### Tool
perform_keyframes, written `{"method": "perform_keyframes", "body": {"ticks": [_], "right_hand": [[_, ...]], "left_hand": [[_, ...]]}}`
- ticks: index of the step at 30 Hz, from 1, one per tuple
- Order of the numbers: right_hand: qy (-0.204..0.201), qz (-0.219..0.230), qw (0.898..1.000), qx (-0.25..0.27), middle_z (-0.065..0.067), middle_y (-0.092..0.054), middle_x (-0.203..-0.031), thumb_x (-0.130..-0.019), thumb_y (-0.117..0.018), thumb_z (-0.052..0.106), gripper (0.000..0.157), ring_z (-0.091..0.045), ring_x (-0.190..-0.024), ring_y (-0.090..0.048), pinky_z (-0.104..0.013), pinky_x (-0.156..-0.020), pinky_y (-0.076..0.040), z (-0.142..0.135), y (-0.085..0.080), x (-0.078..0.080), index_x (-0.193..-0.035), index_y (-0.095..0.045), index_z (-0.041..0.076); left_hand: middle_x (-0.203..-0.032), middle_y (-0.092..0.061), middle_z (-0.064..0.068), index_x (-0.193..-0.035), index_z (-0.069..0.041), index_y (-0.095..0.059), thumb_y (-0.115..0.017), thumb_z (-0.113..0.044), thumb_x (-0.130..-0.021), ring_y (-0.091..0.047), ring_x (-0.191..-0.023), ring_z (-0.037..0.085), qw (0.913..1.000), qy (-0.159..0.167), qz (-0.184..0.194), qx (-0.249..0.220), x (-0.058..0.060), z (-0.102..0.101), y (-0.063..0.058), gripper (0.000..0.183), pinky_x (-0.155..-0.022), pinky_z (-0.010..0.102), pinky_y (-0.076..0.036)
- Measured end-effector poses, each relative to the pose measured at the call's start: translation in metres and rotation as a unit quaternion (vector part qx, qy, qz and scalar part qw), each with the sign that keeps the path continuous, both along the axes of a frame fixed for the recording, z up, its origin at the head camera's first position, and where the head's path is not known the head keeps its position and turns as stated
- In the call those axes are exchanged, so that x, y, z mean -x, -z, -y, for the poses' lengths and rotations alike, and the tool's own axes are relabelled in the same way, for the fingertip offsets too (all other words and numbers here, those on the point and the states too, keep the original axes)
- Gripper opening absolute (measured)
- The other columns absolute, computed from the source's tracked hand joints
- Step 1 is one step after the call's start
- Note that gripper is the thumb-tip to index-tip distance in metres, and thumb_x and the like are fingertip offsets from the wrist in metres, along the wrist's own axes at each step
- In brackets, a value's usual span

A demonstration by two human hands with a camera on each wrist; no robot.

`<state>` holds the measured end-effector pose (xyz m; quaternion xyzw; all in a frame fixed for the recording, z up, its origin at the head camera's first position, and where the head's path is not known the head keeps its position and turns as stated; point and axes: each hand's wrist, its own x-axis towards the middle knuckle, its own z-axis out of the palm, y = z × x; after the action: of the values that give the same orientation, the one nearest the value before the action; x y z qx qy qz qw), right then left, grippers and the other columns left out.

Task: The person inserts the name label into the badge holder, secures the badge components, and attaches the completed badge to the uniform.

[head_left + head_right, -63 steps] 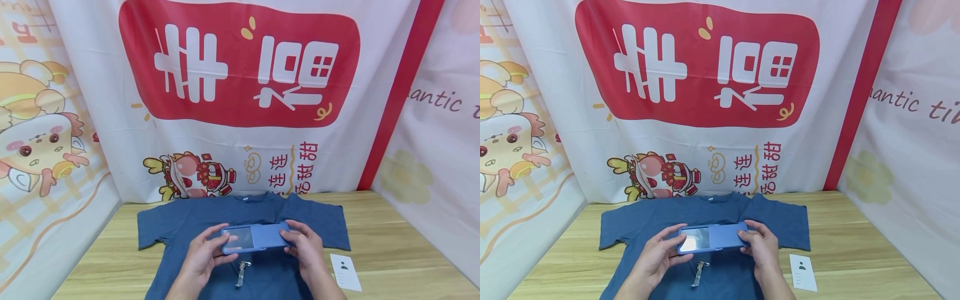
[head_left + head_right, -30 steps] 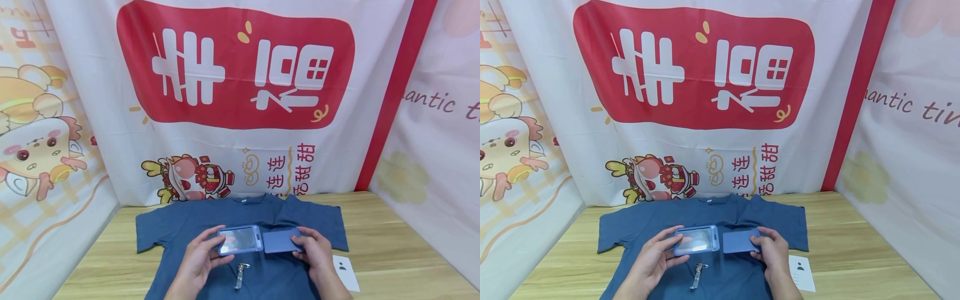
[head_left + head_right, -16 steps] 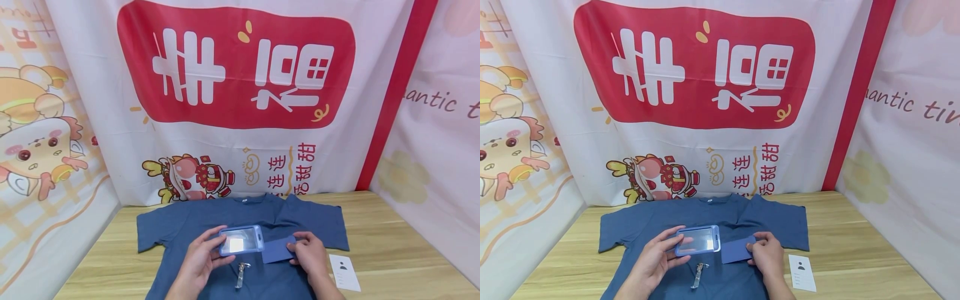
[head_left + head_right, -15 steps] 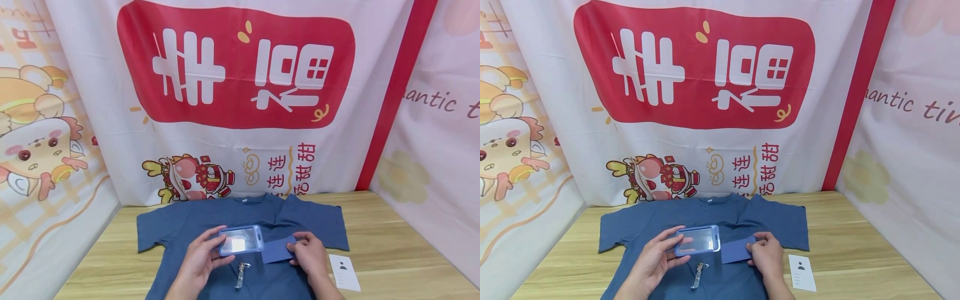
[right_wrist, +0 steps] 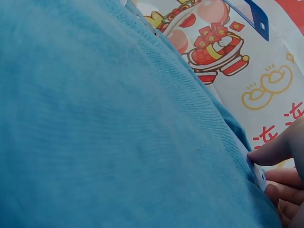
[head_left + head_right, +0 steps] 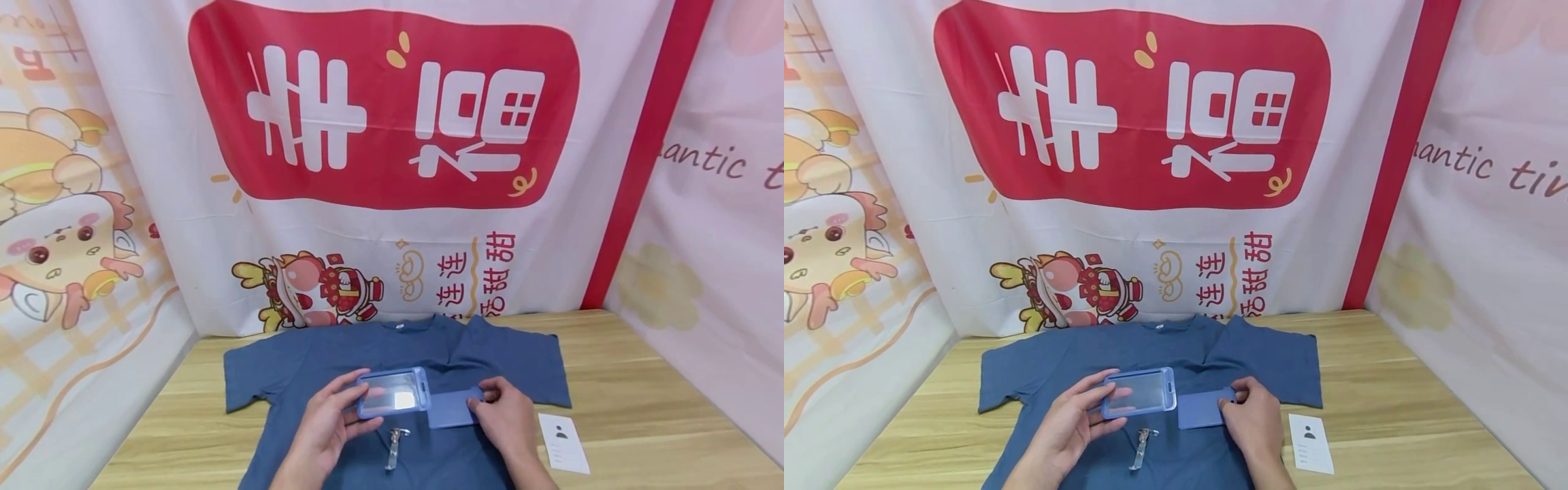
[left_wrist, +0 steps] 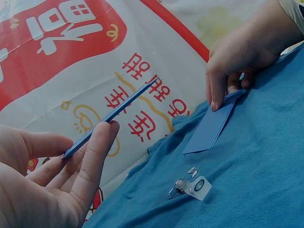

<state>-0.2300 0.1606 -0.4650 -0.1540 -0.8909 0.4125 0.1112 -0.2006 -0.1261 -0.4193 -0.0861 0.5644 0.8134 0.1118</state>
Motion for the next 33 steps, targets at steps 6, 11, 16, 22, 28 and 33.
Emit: {"method": "perform_keyframes", "body": {"ticks": [6,11,16,22,28,33], "right_hand": [[-0.007,-0.003,1.0,-0.021,-0.009,-0.074,-0.095,-0.083,-0.089,0.023,0.033,-0.024,-0.087,-0.066,-0.045,-0.078,-0.053,-0.0015,0.0004,-0.0004,-0.109,-0.079,0.005],[-0.01,-0.006,0.999,-0.032,-0.009,-0.074,-0.095,-0.082,-0.089,0.022,0.029,-0.024,-0.088,-0.067,-0.048,-0.081,-0.055,-0.0025,0.0021,-0.0005,-0.105,-0.08,0.006],[-0.01,-0.008,0.999,-0.035,-0.008,-0.074,-0.096,-0.082,-0.09,0.023,0.028,-0.024,-0.089,-0.067,-0.049,-0.083,-0.055,-0.0023,0.002,-0.0011,-0.104,-0.081,0.007],[-0.012,-0.015,0.999,-0.036,-0.009,-0.073,-0.096,-0.082,-0.09,0.022,0.027,-0.024,-0.088,-0.066,-0.048,-0.082,-0.054,-0.0025,0.0023,-0.0019,-0.102,-0.081,0.007],[-0.014,-0.017,0.999,-0.041,-0.007,-0.073,-0.095,-0.081,-0.089,0.022,0.025,-0.023,-0.086,-0.066,-0.046,-0.079,-0.054,-0.0038,0.0041,-0.0015,-0.1,-0.081,0.008],[-0.014,-0.015,0.999,-0.038,-0.008,-0.073,-0.095,-0.082,-0.089,0.022,0.025,-0.023,-0.087,-0.066,-0.046,-0.08,-0.054,-0.0038,0.0036,-0.0021,-0.1,-0.08,0.008]], "left_hand": [[-0.117,-0.082,0.01,-0.159,-0.002,-0.047,-0.066,-0.02,-0.109,-0.081,-0.096,0.022,1.0,0.004,0.001,-0.004,-0.0007,-0.0015,-0.0006,0.056,-0.083,0.041,-0.069],[-0.116,-0.081,0.01,-0.159,-0.002,-0.048,-0.067,-0.02,-0.108,-0.081,-0.096,0.022,1.0,0.008,0.0,-0.004,-0.0016,-0.004,-0.0014,0.057,-0.083,0.041,-0.069],[-0.113,-0.081,0.007,-0.158,-0.003,-0.05,-0.067,-0.02,-0.108,-0.08,-0.095,0.022,1.0,0.007,-0.001,0.001,-0.0021,-0.0053,-0.0017,0.056,-0.082,0.041,-0.069],[-0.115,-0.079,0.007,-0.158,-0.003,-0.05,-0.069,-0.02,-0.107,-0.08,-0.094,0.022,1.0,0.004,0.002,0.005,-0.0019,-0.0056,-0.0012,0.057,-0.083,0.041,-0.069],[-0.129,-0.071,0.014,-0.158,-0.006,-0.051,-0.068,-0.022,-0.107,-0.079,-0.098,0.023,0.9999,0.003,0.012,0.006,-0.002,-0.0054,-0.001,0.056,-0.085,0.042,-0.069],[-0.128,-0.075,0.012,-0.159,-0.007,-0.052,-0.061,-0.027,-0.111,-0.08,-0.1,0.023,0.9999,0.014,0.004,-0.003,-0.0027,-0.0041,0.0001,0.052,-0.087,0.042,-0.068]]}}
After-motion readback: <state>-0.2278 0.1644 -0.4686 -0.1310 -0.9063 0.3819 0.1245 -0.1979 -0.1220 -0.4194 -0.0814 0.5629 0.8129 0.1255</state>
